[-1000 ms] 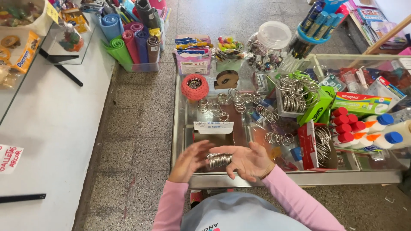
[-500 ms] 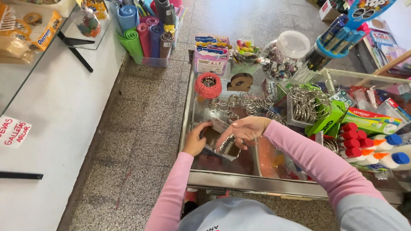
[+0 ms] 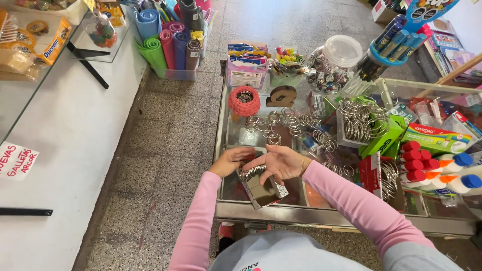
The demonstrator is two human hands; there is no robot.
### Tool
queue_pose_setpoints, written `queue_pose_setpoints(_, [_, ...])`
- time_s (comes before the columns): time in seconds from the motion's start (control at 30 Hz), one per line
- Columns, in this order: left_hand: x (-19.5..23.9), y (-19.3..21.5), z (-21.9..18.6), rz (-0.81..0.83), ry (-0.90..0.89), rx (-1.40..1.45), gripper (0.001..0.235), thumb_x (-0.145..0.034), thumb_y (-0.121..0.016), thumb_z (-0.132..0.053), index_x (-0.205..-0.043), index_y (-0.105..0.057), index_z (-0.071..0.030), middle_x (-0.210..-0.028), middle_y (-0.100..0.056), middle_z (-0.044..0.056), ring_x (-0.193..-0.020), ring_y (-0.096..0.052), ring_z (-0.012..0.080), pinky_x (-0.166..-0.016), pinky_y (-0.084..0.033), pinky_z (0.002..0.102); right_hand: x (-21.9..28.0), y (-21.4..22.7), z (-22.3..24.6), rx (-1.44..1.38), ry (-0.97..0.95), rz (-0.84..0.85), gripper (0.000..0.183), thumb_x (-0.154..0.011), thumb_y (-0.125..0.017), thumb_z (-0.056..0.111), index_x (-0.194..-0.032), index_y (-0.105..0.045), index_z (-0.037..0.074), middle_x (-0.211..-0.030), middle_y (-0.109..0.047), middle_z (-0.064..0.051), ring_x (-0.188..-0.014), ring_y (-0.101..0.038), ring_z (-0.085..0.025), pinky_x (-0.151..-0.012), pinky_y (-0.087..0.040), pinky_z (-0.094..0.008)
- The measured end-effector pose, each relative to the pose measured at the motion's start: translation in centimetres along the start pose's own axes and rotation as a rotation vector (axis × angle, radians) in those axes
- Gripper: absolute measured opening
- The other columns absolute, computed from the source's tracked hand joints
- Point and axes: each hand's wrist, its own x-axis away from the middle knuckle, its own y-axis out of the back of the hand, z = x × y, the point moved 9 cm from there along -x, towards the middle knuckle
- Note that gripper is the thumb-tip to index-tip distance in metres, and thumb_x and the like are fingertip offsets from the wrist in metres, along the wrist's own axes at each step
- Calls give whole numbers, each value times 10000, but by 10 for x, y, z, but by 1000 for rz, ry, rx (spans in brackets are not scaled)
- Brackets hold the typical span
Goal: Sorting and packing metal rings into a small cardboard box on a glass counter.
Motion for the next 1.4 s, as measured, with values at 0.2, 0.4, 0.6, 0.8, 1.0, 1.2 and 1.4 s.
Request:
queue_pose_setpoints(0.2, [46,19,-33,-269,28,73,392,-1049,-580,-193,-1407,-608,-37,-1388,-647,214,-1374,-543,345,-1139,-440,464,5,-14,11,-59,99,-30,994,-944,-441,658,-1522,-290,-136,-1148,-682,-305,-1034,-727,-388,-511,-674,-354])
queue_pose_setpoints(0.4, [109,9,-38,-721,-66,-598,168,-866,-837,-279,-1005,-794,-194,-957,-789,-20,-970,-735,167,-897,-559,311,26,-40,32,-176,365,-46,1022,-913,-526,598,-1578,-187,-100,-1006,-678,-308,-907,-749,-384,-497,-671,-360])
queue_pose_setpoints(0.6, [50,-133,-78,-294,278,-1097,868,-839,-503,-850,-1129,-645,-44,-1065,-686,178,-1052,-657,367,-909,-501,507,31,-87,70,-156,525,-90,1018,-892,-527,573,-1574,-194,-105,-999,-674,-300,-941,-748,-346,-539,-680,-360])
queue_pose_setpoints(0.8, [13,-140,15,-371,249,-1315,437,-891,-549,-498,-951,-695,-91,-851,-693,136,-834,-703,387,-707,-492,565,25,-73,58,-183,576,-209,947,-913,-485,551,-1532,-295,-140,-1111,-694,-284,-1066,-725,-337,-653,-689,-353])
queue_pose_setpoints(1.0, [17,-134,8,-235,439,-1115,576,-794,-580,-526,-1062,-731,-39,-1099,-694,200,-1035,-681,437,-862,-486,593,20,-22,17,-260,466,-300,913,-927,-458,552,-1511,-345,-140,-1097,-710,-219,-1045,-743,-275,-647,-680,-279])
queue_pose_setpoints(1.2, [33,-139,-48,-80,548,-1008,1075,-631,-708,-753,-1379,-566,6,-1401,-560,222,-1302,-558,432,-1053,-461,548,9,-29,18,-276,409,-316,906,-922,-477,569,-1508,-379,-116,-1047,-708,-202,-980,-756,-250,-600,-660,-238])
queue_pose_setpoints(1.4, [50,-147,-92,126,556,-1105,1255,-569,-738,-767,-1516,-425,-5,-1547,-433,219,-1462,-375,412,-1179,-324,568,4,-36,13,-220,329,-352,867,-939,-473,547,-1473,-421,-135,-1072,-714,-237,-981,-758,-253,-549,-652,-241])
